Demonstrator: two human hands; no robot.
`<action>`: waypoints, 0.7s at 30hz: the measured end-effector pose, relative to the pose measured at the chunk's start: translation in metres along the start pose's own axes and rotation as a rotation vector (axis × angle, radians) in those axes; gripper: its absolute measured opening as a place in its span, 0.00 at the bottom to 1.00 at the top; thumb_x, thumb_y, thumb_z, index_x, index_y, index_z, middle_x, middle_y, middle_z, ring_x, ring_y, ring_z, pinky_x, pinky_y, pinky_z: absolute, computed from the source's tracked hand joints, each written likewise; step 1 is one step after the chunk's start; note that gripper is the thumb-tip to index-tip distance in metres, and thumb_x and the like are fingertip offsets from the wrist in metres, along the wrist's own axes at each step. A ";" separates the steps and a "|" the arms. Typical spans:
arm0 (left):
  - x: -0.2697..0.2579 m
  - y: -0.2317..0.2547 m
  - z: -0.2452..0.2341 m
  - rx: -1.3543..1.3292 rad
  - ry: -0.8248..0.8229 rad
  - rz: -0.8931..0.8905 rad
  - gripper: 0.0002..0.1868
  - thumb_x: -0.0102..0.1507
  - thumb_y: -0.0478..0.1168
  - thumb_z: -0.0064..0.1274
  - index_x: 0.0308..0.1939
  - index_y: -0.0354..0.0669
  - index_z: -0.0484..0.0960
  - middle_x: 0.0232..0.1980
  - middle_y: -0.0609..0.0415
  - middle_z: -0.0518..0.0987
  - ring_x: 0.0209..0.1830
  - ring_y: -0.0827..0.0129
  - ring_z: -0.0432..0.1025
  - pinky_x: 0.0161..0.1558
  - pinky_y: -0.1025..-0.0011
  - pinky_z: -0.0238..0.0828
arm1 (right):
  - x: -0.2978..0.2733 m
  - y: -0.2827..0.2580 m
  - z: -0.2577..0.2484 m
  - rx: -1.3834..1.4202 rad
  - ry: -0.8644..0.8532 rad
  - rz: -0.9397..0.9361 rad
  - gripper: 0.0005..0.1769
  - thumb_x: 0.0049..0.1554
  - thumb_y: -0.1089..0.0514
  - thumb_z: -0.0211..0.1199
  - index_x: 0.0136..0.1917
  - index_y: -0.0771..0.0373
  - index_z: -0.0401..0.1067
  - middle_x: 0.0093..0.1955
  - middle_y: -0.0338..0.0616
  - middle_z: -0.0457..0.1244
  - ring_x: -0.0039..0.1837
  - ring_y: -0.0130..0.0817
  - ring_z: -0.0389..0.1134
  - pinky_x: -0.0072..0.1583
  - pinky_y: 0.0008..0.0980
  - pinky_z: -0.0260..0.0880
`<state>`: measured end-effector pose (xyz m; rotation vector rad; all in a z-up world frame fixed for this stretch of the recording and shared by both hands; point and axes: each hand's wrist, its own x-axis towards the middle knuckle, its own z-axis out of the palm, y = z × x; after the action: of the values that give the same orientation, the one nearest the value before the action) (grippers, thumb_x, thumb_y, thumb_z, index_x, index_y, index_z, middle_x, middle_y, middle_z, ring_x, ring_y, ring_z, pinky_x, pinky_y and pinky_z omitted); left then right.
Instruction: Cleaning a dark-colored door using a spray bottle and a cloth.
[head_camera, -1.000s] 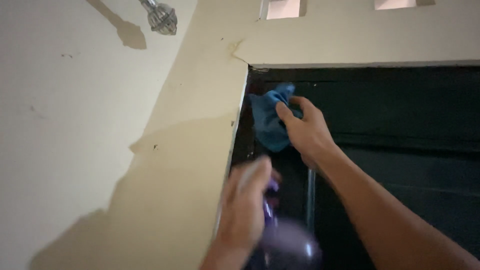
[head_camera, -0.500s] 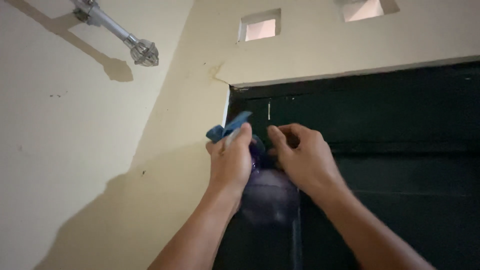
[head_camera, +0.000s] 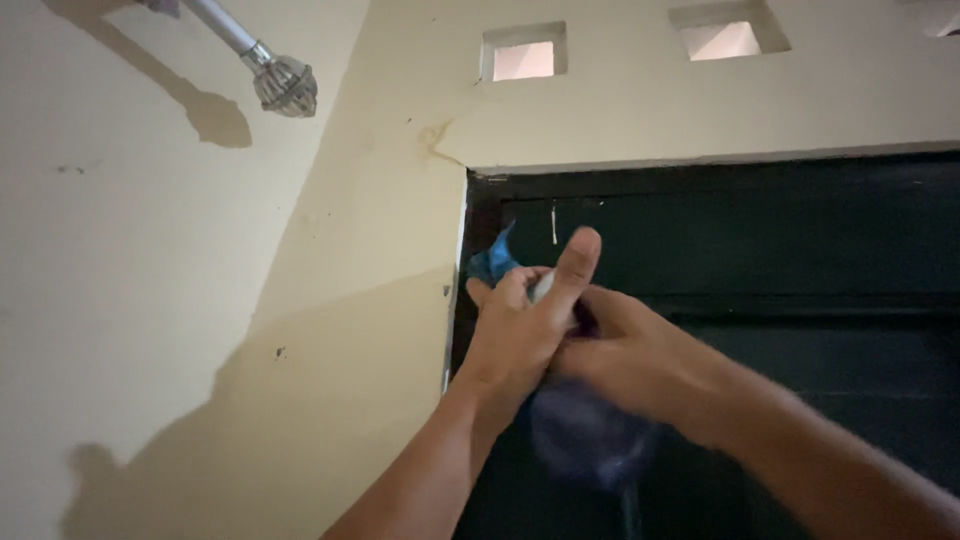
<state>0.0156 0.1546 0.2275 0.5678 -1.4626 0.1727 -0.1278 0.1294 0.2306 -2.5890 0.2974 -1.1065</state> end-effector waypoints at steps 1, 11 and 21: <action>0.004 -0.008 -0.004 0.086 0.033 0.054 0.42 0.60 0.73 0.49 0.52 0.34 0.81 0.57 0.32 0.75 0.56 0.53 0.73 0.57 0.59 0.70 | 0.001 0.002 0.003 0.022 0.149 0.099 0.42 0.50 0.49 0.65 0.76 0.55 0.60 0.59 0.52 0.68 0.50 0.42 0.75 0.52 0.39 0.77; 0.041 -0.004 -0.034 0.851 0.364 0.538 0.23 0.63 0.31 0.52 0.62 0.32 0.72 0.62 0.37 0.69 0.61 0.44 0.70 0.57 0.54 0.72 | -0.022 0.100 -0.049 1.108 0.244 0.016 0.26 0.56 0.46 0.59 0.65 0.56 0.69 0.48 0.40 0.65 0.45 0.32 0.69 0.51 0.42 0.73; 0.040 -0.025 -0.025 1.339 0.324 0.675 0.12 0.61 0.32 0.45 0.47 0.36 0.78 0.57 0.37 0.75 0.60 0.46 0.70 0.57 0.51 0.74 | -0.009 0.151 -0.075 1.463 -0.291 -0.352 0.25 0.61 0.48 0.62 0.66 0.62 0.66 0.50 0.45 0.64 0.45 0.34 0.69 0.57 0.44 0.72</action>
<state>0.0542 0.1356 0.2597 0.9958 -1.0039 1.7676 -0.1983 -0.0230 0.2193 -1.3925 -0.7809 -0.5715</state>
